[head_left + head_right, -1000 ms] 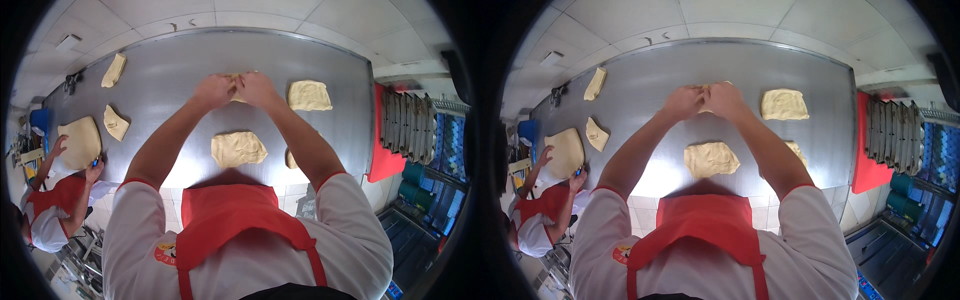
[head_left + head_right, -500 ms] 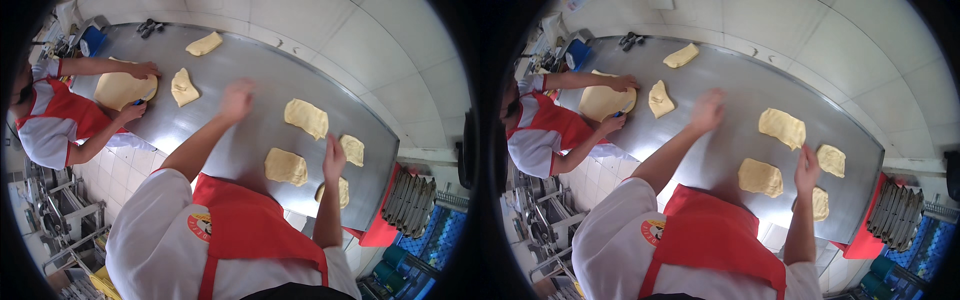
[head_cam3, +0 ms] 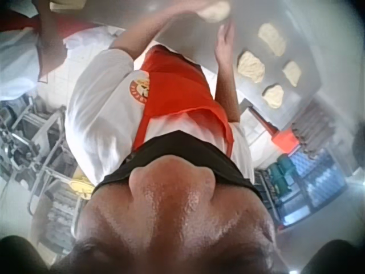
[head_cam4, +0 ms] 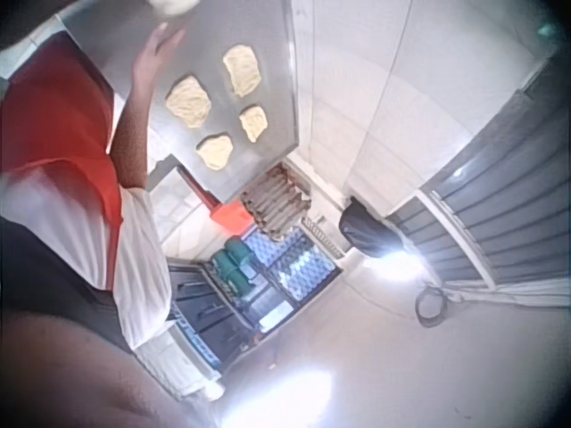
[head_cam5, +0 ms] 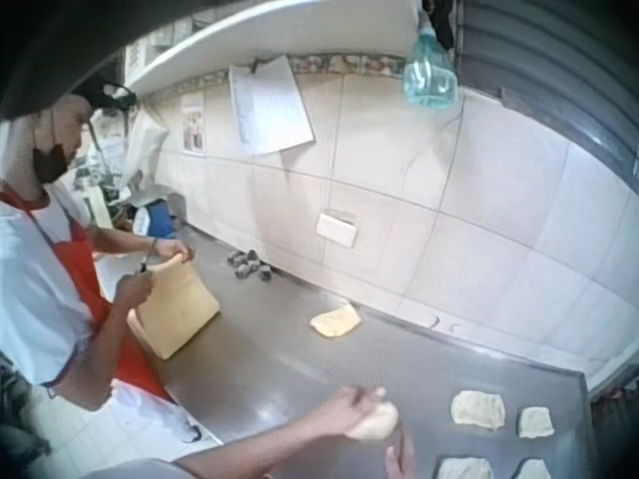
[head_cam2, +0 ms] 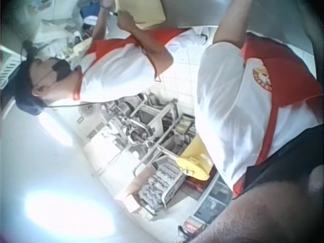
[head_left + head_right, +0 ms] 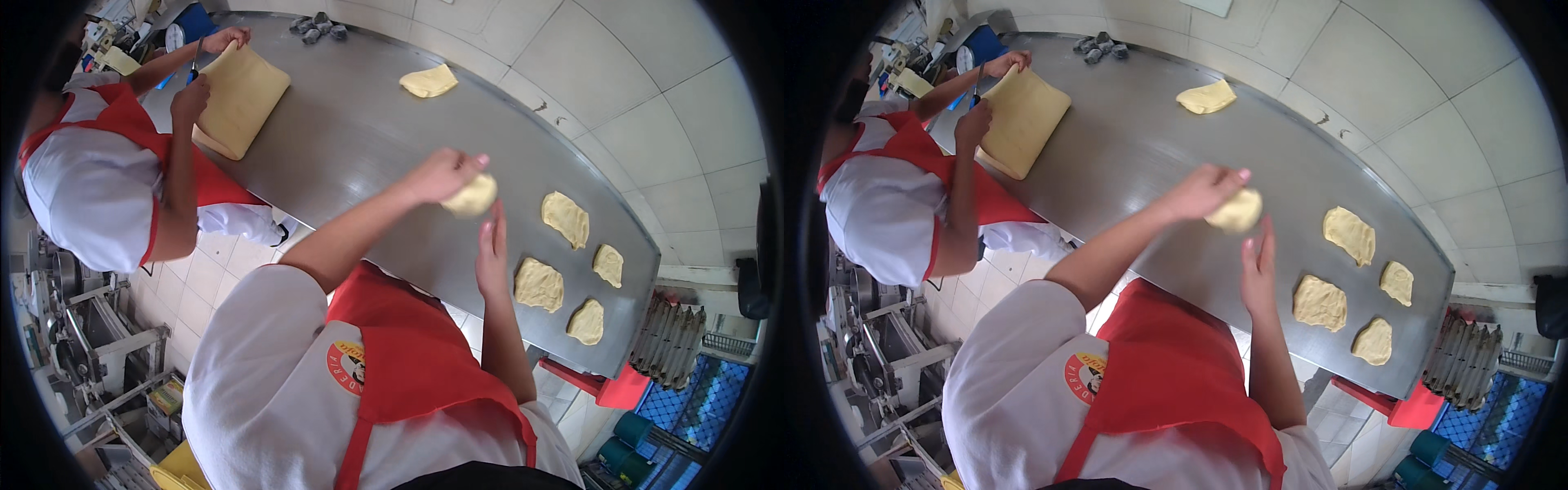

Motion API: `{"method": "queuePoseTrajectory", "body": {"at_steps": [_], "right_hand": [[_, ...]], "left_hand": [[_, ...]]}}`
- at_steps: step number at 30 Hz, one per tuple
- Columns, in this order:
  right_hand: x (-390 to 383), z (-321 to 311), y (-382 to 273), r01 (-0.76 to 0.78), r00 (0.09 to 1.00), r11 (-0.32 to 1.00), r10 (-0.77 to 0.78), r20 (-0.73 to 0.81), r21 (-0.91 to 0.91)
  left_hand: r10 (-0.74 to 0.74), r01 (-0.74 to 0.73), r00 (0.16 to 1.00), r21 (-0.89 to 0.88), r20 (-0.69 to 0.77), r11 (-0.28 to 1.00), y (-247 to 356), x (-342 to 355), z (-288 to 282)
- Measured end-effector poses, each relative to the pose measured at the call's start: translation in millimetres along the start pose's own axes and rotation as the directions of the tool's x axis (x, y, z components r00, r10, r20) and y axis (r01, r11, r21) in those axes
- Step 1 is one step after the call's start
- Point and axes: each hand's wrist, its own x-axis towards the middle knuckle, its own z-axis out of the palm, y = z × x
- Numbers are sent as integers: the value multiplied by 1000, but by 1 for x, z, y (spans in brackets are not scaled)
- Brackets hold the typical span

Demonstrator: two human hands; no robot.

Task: The person moves empty baking trays and trays filled with dough into a proofer, then shapes dough pieces by hand on a stainless steel table and spreads a dark filling onto them using a scraper.

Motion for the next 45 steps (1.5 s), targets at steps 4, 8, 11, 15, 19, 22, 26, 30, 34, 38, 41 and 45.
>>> {"method": "queuePoseTrajectory", "body": {"at_steps": [4, 8, 11, 15, 19, 22, 26, 30, 34, 38, 41, 45], "right_hand": [[9, 26, -40, -147, 988, 879, 151, 27, 453], [-6, 29, -46, -47, 998, 990, 53, -46, 130], [-15, 23, -39, 124, 985, 986, -137, -108, -115], [-20, 35, -37, -50, 955, 847, 197, -224, 529], [-15, 10, -27, -47, 962, 893, 162, -222, 447], [-33, -3, -22, -154, 985, 988, 155, -80, 20], [-44, -5, -26, 145, 987, 859, -92, 130, -491], [-15, -29, -3, 305, 947, 750, -303, 105, -587], [-41, -24, 58, 437, 899, 678, -346, 269, -591], [-64, -17, 94, 200, 979, 872, -158, 129, -447], [-47, -8, 72, -78, 964, 947, -8, -267, -312], [-56, 31, 103, 275, 961, 714, -229, 156, -644]], "left_hand": [[-342, 347, 919, -817, 197, 462, 4, -42, 21], [-351, 5, 911, -847, -215, 532, 2, -74, 80], [-348, -84, 848, -750, -400, 656, 14, -67, 73], [-223, -64, 913, -661, -340, 748, 13, -75, 106], [-285, 83, 952, -798, -115, 597, -6, -92, 95], [-246, 174, 969, -799, 34, 575, -30, -94, 76], [-309, 348, 938, -453, 159, 821, -54, -81, 84], [-71, 74, 997, -316, 22, 946, -70, -54, 75], [370, -390, 917, 531, 149, 752, -109, -83, 53], [367, -370, 916, 697, 163, 615, -92, -111, 60], [201, -421, 900, 654, 386, 628, -102, -114, 67], [101, -509, 818, 632, 566, 584, -104, -98, 59]]}}
